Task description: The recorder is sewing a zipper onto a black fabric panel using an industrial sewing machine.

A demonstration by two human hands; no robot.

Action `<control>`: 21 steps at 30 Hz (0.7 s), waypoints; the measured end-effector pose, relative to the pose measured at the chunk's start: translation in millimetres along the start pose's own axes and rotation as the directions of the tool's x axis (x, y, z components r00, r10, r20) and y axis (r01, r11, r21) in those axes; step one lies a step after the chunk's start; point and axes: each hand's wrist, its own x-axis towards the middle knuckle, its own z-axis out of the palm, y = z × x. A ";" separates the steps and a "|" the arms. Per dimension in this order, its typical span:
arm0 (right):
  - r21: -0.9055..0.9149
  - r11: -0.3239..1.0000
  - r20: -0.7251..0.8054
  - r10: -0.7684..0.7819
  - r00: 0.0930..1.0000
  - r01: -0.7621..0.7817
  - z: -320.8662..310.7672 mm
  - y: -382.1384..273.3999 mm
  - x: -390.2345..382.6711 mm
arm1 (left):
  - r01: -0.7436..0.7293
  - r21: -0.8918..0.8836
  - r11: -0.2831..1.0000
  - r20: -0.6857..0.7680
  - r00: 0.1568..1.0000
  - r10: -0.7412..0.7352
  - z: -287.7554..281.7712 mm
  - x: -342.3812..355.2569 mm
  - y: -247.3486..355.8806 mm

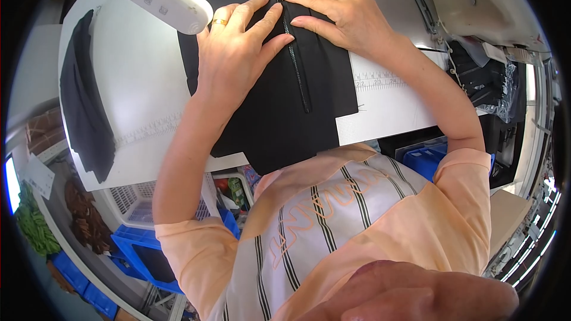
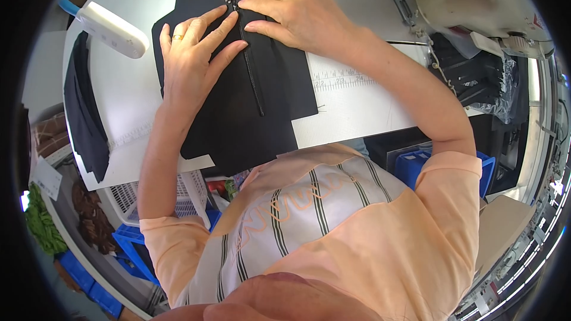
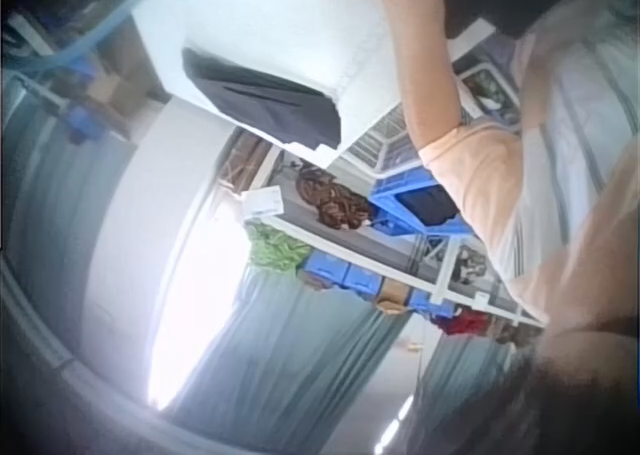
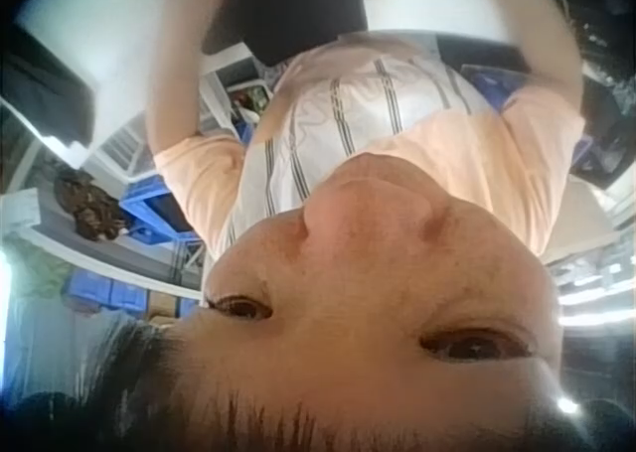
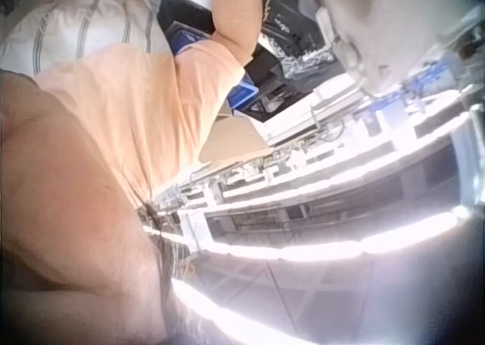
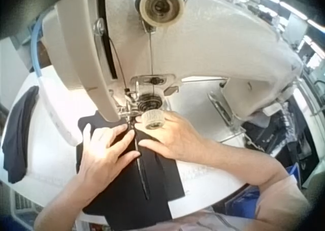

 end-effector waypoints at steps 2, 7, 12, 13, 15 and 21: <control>0.039 0.999 -0.001 0.022 1.000 -0.022 -1.2 -2.0 3.2 | 0.025 -0.049 0.999 0.014 1.000 -0.024 -1.7 0.1 0.3; 0.116 0.992 0.009 0.037 0.999 -0.038 -0.2 1.8 7.2 | 0.005 -0.034 0.999 0.000 1.000 -0.005 -1.9 -0.3 0.1; 0.104 0.995 0.014 0.012 1.000 -0.014 -0.3 1.6 2.1 | -0.002 -0.023 1.000 -0.009 1.000 0.002 -3.0 -0.7 0.0; 0.086 0.996 -0.023 0.008 1.000 -0.006 0.3 0.2 -0.3 | -0.005 -0.020 1.000 -0.004 1.000 0.005 -2.3 -1.3 0.0; 0.062 0.998 -0.017 0.007 1.000 -0.006 -2.1 -1.2 0.6 | -0.009 -0.018 1.000 0.002 1.000 0.009 -3.6 -1.8 0.7; 0.013 1.000 0.002 0.027 1.000 -0.027 -5.0 -4.7 1.3 | 0.013 -0.043 0.999 0.053 0.999 -0.011 -5.3 -1.1 0.2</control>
